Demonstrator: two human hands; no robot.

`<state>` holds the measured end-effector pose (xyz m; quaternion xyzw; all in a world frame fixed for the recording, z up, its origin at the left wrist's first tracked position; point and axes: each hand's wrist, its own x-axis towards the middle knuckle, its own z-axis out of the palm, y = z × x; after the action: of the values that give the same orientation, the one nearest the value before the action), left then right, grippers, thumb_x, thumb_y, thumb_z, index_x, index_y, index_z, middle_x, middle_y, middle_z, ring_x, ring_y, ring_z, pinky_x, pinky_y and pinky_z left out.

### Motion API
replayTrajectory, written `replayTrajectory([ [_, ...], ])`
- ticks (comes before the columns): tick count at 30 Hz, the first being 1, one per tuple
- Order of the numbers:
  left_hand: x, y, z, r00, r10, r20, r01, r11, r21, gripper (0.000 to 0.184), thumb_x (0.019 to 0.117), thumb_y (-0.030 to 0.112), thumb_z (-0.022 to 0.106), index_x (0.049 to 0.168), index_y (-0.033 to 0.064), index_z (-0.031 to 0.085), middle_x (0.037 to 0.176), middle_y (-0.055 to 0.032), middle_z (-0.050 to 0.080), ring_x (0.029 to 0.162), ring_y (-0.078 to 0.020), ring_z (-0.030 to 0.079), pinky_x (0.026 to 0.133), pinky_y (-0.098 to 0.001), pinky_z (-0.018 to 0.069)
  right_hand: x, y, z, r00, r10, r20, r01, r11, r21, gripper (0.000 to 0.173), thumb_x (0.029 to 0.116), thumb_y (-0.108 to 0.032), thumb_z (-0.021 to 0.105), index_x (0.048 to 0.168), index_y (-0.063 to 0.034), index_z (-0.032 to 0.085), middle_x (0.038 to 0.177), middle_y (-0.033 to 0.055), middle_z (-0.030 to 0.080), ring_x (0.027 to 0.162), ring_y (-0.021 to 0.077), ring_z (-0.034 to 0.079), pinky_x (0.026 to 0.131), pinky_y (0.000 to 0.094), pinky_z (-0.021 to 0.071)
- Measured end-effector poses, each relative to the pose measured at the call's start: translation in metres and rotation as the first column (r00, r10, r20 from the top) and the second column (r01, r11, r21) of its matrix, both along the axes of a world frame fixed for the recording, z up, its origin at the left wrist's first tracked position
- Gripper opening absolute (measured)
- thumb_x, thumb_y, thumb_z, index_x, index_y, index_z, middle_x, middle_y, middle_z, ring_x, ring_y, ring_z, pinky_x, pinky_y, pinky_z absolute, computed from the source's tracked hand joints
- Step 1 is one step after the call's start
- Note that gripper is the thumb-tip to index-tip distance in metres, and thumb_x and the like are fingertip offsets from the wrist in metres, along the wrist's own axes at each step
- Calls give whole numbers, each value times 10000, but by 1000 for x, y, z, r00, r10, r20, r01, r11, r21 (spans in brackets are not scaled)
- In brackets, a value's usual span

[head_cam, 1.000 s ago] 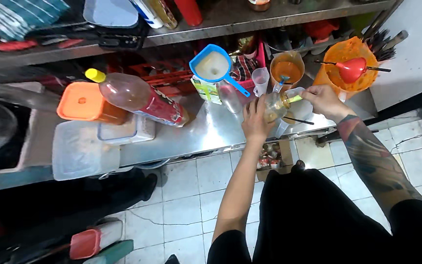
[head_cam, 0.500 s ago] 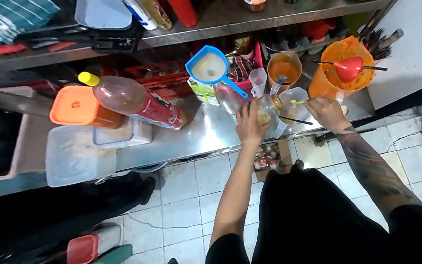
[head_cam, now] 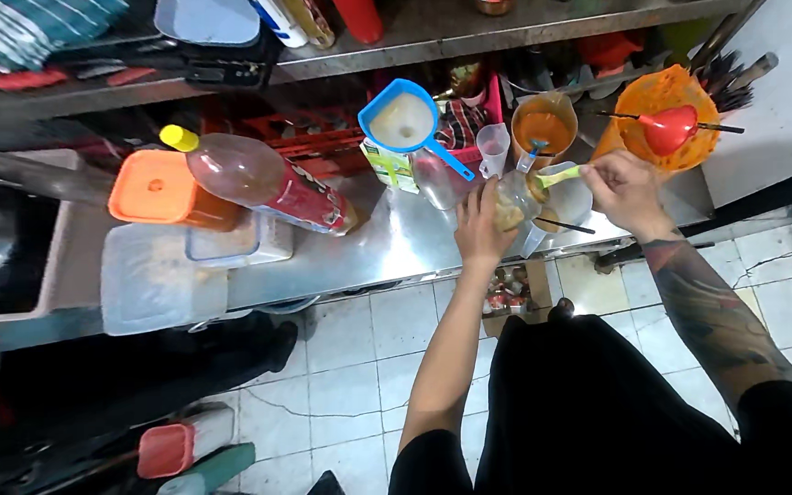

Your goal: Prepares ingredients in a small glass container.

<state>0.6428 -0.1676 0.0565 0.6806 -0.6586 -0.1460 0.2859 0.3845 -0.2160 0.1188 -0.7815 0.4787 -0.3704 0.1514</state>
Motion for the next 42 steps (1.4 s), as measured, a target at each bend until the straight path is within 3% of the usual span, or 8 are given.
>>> replayTrajectory([
  [4,-9,-1,8,1000,-25,12,25,1000,-19,1018,613,302,955,1514,288,482,1497,-72,527,1364,-384,495,779,-573,588,21,-19,-5,957,195,-215,-199,980,3,259,1041,-293,597,1050,-113,783,967,81,730,832,212,707,737,433,585],
  [7,-13,-2,12,998,-42,38,43,999,-17,1011,615,291,954,1510,291,485,1503,-64,525,1372,-391,488,748,-583,590,29,-30,-3,927,282,-246,-247,955,163,227,1004,-203,583,917,-73,746,911,96,711,838,252,694,755,498,560],
  [12,-12,-6,10,995,-48,87,48,999,1,1024,617,309,953,1518,306,466,1500,-51,524,1387,-377,475,745,-567,596,34,-38,-6,961,277,-11,-241,854,460,257,975,-146,600,736,-67,651,658,38,589,613,143,557,594,396,463],
  [16,-9,-8,6,993,-31,117,33,999,-13,1021,609,304,948,1513,303,474,1479,-53,542,1385,-378,476,742,-564,596,37,-35,-11,972,177,158,-235,799,553,267,988,-156,620,750,-52,684,652,29,599,604,110,546,592,343,459],
  [29,-5,-11,1,995,-24,93,24,1000,4,1021,610,281,956,1511,288,475,1479,-86,534,1378,-413,468,734,-592,585,25,-24,-14,952,-142,270,-60,781,621,269,974,-305,699,838,-76,730,734,-8,640,670,70,563,660,302,482],
  [33,-3,-13,-3,994,-18,104,19,1000,-4,1027,606,301,956,1512,302,472,1478,-77,536,1373,-396,481,741,-579,592,10,-22,-15,927,-225,300,-21,767,641,284,966,-350,702,829,-101,715,676,-21,594,533,68,468,492,276,383],
  [37,3,-13,-7,995,-1,104,-1,1000,15,1041,604,297,959,1520,304,467,1514,-63,511,1380,-398,476,742,-581,591,-7,-18,-10,904,-273,328,17,791,611,300,981,-344,687,839,-81,713,684,0,601,588,94,531,550,305,458],
  [42,9,-13,-13,992,29,121,-33,999,30,1035,602,324,960,1513,320,471,1517,-36,510,1384,-379,477,727,-568,593,-14,-3,-7,975,-218,-48,219,894,391,333,1020,-385,608,962,-87,746,809,44,703,714,139,657,704,383,557],
])
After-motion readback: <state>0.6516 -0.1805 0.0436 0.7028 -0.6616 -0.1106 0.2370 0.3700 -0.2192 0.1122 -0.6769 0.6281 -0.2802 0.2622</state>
